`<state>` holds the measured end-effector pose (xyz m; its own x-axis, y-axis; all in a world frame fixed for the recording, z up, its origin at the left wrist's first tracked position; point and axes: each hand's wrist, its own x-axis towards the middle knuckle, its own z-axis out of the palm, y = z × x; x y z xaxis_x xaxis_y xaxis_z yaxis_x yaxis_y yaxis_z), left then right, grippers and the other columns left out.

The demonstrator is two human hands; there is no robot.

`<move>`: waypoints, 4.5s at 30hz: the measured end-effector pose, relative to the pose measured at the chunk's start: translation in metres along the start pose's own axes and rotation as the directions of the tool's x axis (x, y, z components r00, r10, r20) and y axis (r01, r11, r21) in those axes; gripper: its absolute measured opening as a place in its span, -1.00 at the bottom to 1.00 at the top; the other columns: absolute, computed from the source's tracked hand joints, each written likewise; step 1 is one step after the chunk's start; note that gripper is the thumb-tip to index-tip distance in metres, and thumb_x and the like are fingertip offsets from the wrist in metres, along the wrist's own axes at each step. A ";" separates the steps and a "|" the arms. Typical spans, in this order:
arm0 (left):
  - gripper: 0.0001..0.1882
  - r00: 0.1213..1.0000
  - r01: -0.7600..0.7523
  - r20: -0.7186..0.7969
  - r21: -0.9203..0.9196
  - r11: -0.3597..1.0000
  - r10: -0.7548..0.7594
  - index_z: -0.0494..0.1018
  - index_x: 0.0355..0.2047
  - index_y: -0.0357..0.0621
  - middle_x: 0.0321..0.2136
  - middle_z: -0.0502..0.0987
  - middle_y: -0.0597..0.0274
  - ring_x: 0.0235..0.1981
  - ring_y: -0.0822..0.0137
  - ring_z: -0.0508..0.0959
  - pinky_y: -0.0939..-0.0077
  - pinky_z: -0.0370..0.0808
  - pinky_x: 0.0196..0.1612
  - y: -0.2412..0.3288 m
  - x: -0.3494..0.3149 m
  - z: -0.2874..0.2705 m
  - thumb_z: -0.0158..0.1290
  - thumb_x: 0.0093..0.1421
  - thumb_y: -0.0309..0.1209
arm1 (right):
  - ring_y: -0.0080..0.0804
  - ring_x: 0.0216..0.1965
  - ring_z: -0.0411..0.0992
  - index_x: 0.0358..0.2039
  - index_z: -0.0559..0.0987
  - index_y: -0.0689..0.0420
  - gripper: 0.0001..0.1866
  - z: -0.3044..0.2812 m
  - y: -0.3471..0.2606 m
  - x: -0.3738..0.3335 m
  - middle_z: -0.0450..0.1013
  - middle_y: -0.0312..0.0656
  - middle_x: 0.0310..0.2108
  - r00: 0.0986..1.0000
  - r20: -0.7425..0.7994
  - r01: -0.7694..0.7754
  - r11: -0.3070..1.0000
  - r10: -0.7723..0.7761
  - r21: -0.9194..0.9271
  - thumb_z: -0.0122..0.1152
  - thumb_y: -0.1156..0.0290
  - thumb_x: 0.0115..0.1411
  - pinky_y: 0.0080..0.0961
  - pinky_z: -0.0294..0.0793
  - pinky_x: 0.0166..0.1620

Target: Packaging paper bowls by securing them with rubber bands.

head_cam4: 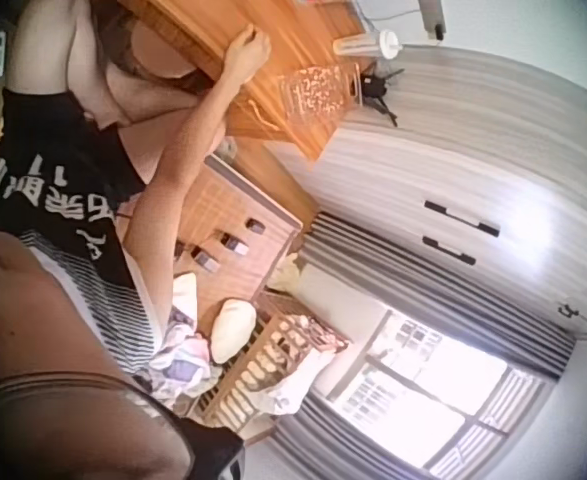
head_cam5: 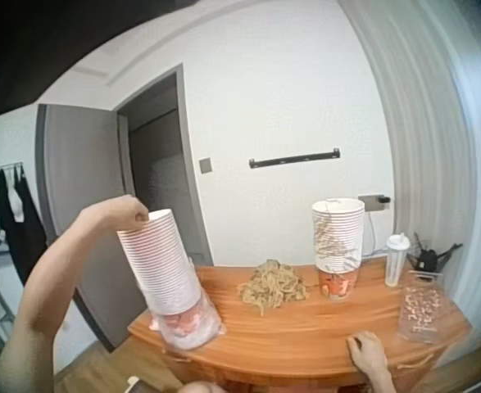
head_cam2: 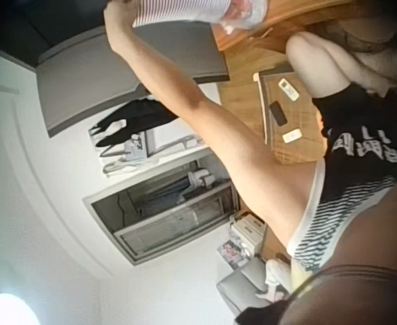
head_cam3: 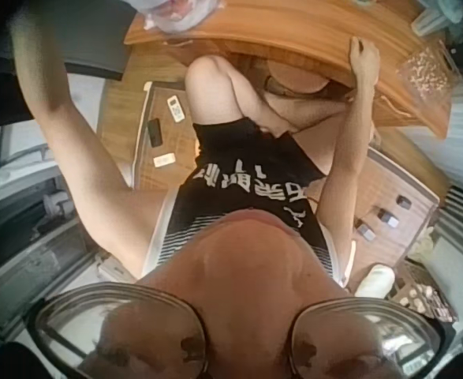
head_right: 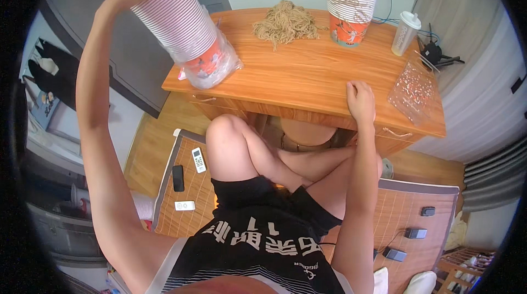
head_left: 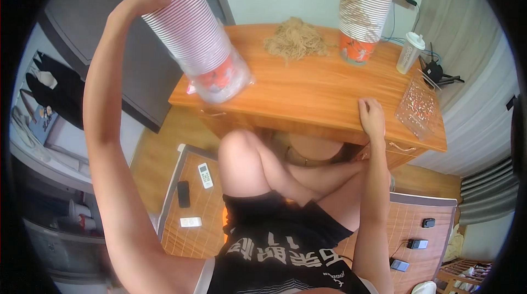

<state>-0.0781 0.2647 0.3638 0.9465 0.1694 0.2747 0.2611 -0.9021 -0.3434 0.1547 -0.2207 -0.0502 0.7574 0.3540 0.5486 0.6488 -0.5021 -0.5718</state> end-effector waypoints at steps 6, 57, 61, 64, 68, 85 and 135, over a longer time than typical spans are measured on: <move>-0.80 0.992 0.008 -0.130 0.082 0.997 0.002 0.58 -0.33 -0.29 -0.43 0.61 -0.10 -0.37 -0.06 0.61 0.15 0.54 -0.27 0.002 0.002 0.005 0.08 0.04 -0.47 | 0.06 -0.09 0.48 -0.27 0.66 0.22 -0.71 0.005 0.000 0.008 0.56 0.05 -0.22 0.999 -0.030 0.018 0.999 -0.019 -0.042 0.16 0.24 0.31 -0.16 0.45 0.02; -0.44 0.817 -0.468 -0.522 -0.849 0.244 -0.246 0.45 0.15 -0.13 0.27 0.33 -0.02 0.32 -0.04 0.28 0.09 0.20 0.36 0.311 -0.049 0.245 0.28 0.13 -0.34 | -0.22 0.45 -0.02 0.48 -0.31 -0.01 0.34 0.032 -0.060 0.026 -0.06 -0.12 0.44 0.960 0.277 -0.269 0.422 0.045 0.866 0.50 0.51 -0.10 -0.19 0.07 0.44; -0.48 0.809 -0.484 -0.552 -0.820 0.306 -0.200 0.53 0.04 -0.02 0.25 0.35 -0.01 0.29 -0.12 0.29 0.03 0.21 0.35 0.324 -0.034 0.245 0.37 0.04 -0.30 | -0.22 0.45 -0.02 0.48 -0.31 -0.02 0.38 0.033 -0.064 0.032 -0.06 -0.12 0.44 0.943 0.330 -0.318 0.430 0.048 0.845 0.53 0.52 -0.15 -0.20 0.09 0.43; -0.59 0.793 -0.484 -0.594 -0.751 0.449 -0.139 0.57 -0.09 0.02 0.24 0.37 -0.01 0.30 -0.15 0.29 0.01 0.23 0.33 0.345 -0.033 0.250 0.37 0.02 -0.34 | -0.20 0.47 -0.06 0.49 -0.35 -0.03 0.48 0.027 -0.060 0.030 -0.07 -0.08 0.45 0.971 0.226 -0.124 0.634 -0.082 0.763 0.59 0.55 -0.25 -0.23 -0.01 0.45; -0.62 0.782 -0.523 -0.595 -0.788 0.324 -0.187 0.60 -0.09 -0.02 0.21 0.42 -0.01 0.31 -0.07 0.32 0.10 0.29 0.32 0.350 -0.044 0.256 0.36 0.05 -0.38 | -0.18 0.49 -0.12 0.49 -0.43 -0.04 0.52 0.017 -0.042 0.016 -0.15 -0.02 0.49 0.970 0.234 -0.145 0.613 -0.067 0.777 0.59 0.52 -0.22 -0.24 -0.13 0.48; -0.81 0.967 0.082 -0.081 -0.797 0.598 -0.241 0.67 -0.25 -0.05 -0.38 0.69 0.16 -0.34 0.25 0.68 0.36 0.58 -0.22 0.250 0.107 0.364 0.24 0.18 -0.27 | 0.05 0.41 0.05 0.46 -0.07 0.11 -0.13 0.011 -0.005 0.007 0.08 0.20 0.37 0.953 -0.098 -0.016 0.370 0.286 0.929 0.20 0.21 0.30 -0.03 0.01 0.44; -0.86 0.925 0.152 0.186 -0.980 -0.125 -0.333 0.62 -0.32 -0.18 -0.43 0.61 0.35 -0.38 0.50 0.54 0.59 0.47 -0.27 0.272 -0.077 0.287 0.18 0.26 -0.37 | -0.26 0.12 0.41 0.19 0.36 0.30 -0.60 0.018 -0.010 -0.018 0.40 0.02 0.11 0.904 -0.269 0.072 0.503 0.331 0.861 0.08 0.44 0.39 -0.34 0.41 0.19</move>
<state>-0.0257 0.1202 -0.0089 0.8235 0.5304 0.2014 -0.0748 -0.2504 0.9653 0.1362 -0.2080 -0.0655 0.8804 -0.0584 0.4706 0.4435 0.4527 -0.7735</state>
